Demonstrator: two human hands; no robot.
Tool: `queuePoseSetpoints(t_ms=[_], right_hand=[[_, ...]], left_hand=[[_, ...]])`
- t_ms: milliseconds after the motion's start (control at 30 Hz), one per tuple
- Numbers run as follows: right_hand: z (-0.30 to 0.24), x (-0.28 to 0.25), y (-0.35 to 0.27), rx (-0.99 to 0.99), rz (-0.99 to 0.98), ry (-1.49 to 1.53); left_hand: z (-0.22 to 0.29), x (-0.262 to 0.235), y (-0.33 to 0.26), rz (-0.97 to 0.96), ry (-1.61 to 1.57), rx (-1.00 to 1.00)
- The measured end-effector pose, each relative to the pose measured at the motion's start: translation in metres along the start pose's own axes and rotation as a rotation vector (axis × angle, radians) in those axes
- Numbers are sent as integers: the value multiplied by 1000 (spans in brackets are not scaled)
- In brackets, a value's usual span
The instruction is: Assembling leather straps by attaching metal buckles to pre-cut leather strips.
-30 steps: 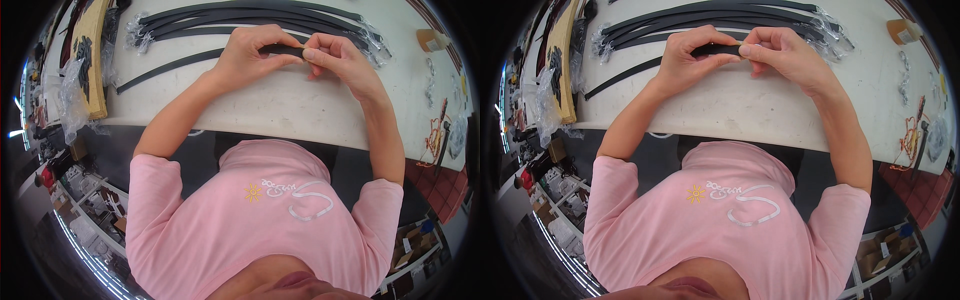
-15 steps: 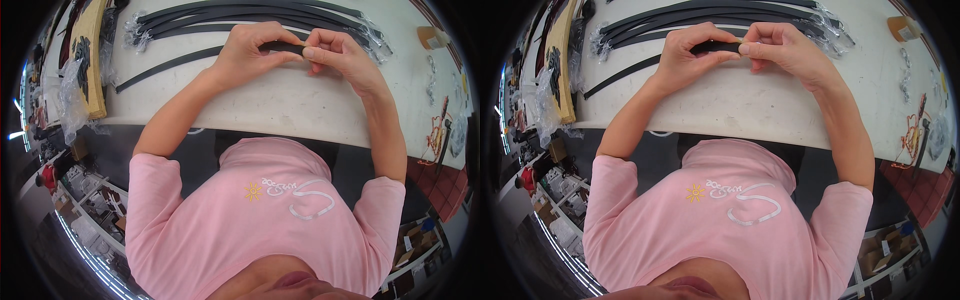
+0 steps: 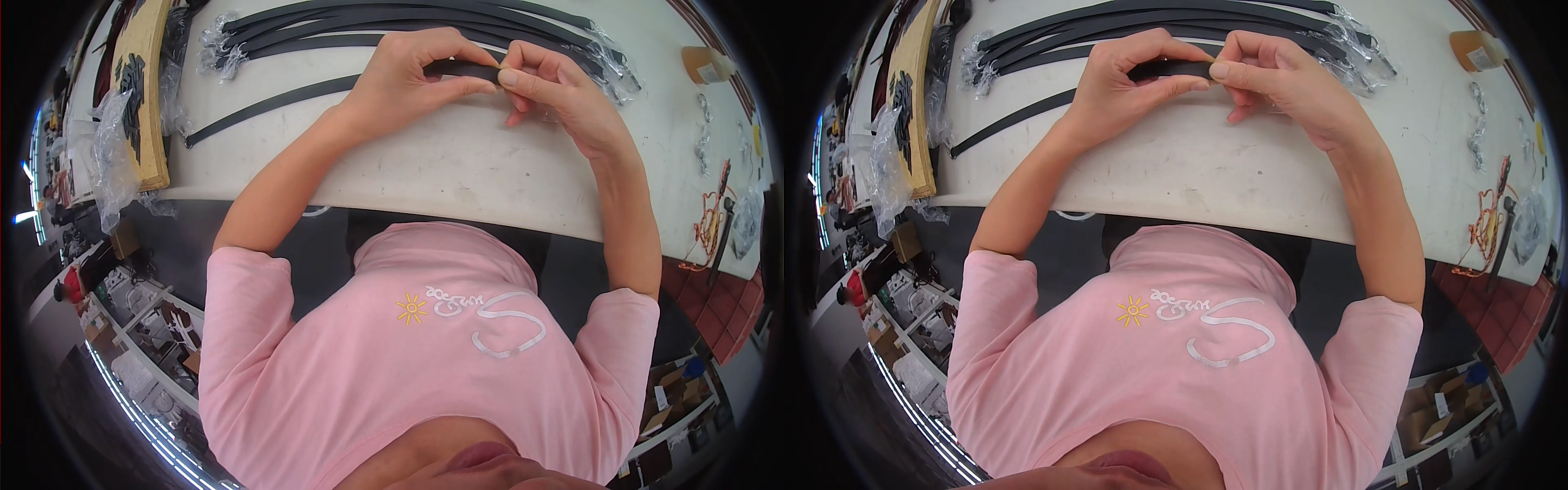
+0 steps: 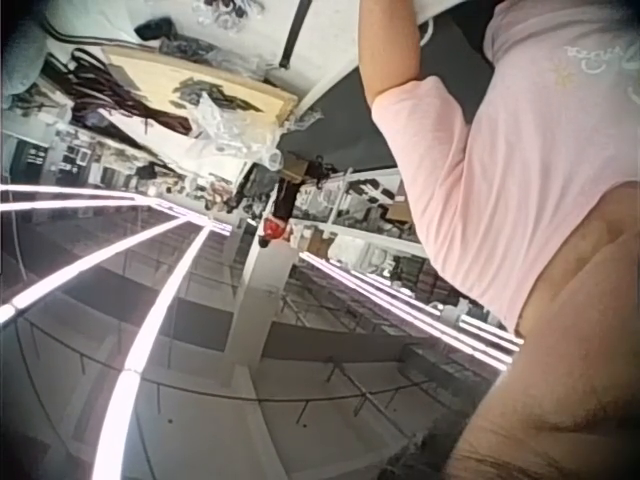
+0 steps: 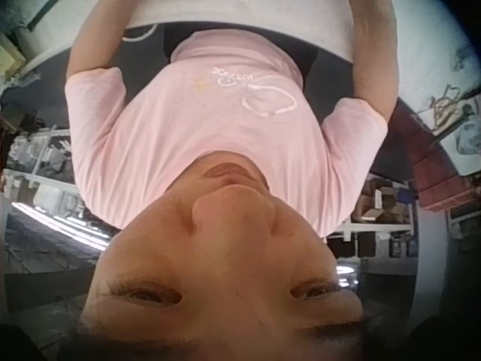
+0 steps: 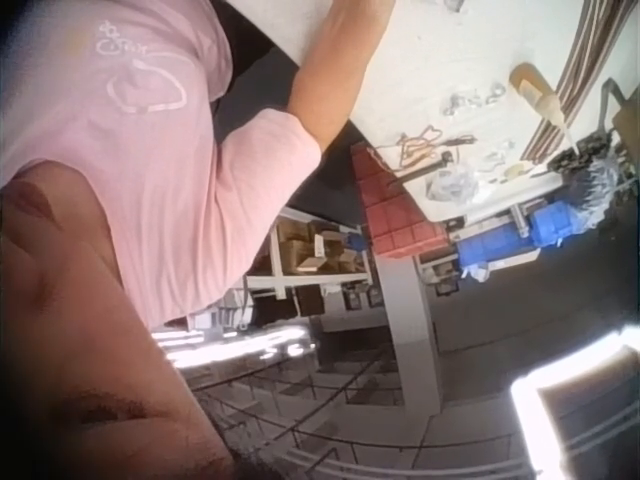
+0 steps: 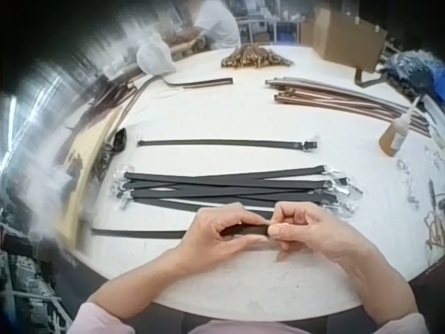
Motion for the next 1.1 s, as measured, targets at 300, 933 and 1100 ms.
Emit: queuePoseSetpoints(t_ms=[300, 933, 1100], right_hand=[[-1, 0, 1, -2, 7, 48], [0, 2, -2, -36, 52, -3], [-6, -3, -2, 66, 22, -4]], left_hand=[[-1, -3, -1, -15, -23, -44], [7, 6, -5, -33, 92, 14], [-2, -1, -3, 31, -7, -59]])
Point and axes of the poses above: each hand's wrist, its own y-axis towards the middle knuckle, its own x-axis out of the palm, z = x × y, the point moved 8 cm from there along y, towards the middle knuckle, and after that the axes turned 12 degrees about z, right-handed, at the moved point
